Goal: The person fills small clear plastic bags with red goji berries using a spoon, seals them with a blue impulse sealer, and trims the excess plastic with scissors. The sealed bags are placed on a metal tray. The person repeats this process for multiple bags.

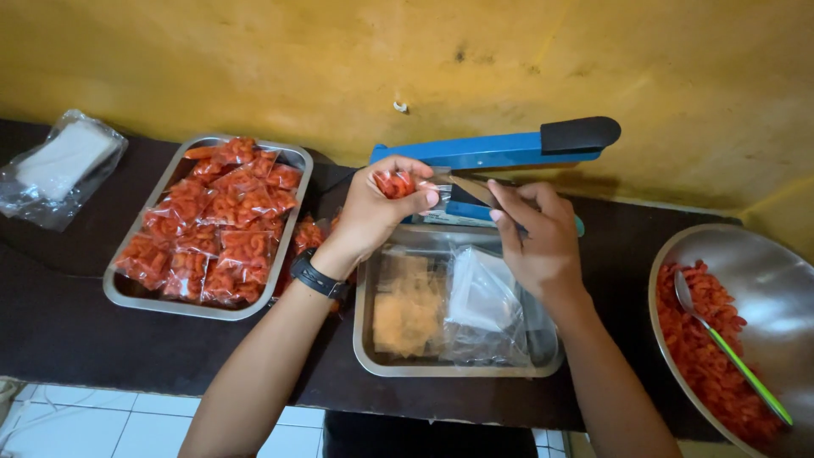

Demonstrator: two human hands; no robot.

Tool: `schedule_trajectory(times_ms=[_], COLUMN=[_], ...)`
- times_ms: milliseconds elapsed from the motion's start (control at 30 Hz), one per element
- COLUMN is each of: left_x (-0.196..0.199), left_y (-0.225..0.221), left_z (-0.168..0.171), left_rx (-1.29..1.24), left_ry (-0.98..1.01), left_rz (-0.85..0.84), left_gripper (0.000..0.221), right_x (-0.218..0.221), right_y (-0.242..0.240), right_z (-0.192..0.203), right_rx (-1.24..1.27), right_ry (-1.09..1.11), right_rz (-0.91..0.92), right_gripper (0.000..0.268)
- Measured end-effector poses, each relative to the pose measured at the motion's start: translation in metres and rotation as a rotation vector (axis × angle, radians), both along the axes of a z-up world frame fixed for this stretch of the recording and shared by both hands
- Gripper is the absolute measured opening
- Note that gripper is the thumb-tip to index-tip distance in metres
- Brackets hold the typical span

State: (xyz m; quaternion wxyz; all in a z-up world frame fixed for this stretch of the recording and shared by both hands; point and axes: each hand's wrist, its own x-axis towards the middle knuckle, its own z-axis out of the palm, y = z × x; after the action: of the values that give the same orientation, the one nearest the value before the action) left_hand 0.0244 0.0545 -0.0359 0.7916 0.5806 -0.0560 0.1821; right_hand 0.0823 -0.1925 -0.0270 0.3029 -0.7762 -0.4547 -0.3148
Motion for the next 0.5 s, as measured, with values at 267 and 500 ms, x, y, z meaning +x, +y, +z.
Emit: schedule_trajectory(times_ms=[267, 500], left_x=[-0.003, -0.012], left_y=[-0.012, -0.016], left_z=[0.001, 0.010], left_rx=[-0.015, -0.076], left_ry=[-0.001, 0.058], left_rz=[-0.111, -0.201], left_gripper=[0.042, 0.015], right_x=[-0.011, -0.015], right_y=[0.003, 0.008], right_z=[0.014, 0.020], right_rx=[-0.019, 0.038], right_ry=[-0.068, -0.160], right_rz=[0.036, 0.087], right_gripper=[0.035, 0.031])
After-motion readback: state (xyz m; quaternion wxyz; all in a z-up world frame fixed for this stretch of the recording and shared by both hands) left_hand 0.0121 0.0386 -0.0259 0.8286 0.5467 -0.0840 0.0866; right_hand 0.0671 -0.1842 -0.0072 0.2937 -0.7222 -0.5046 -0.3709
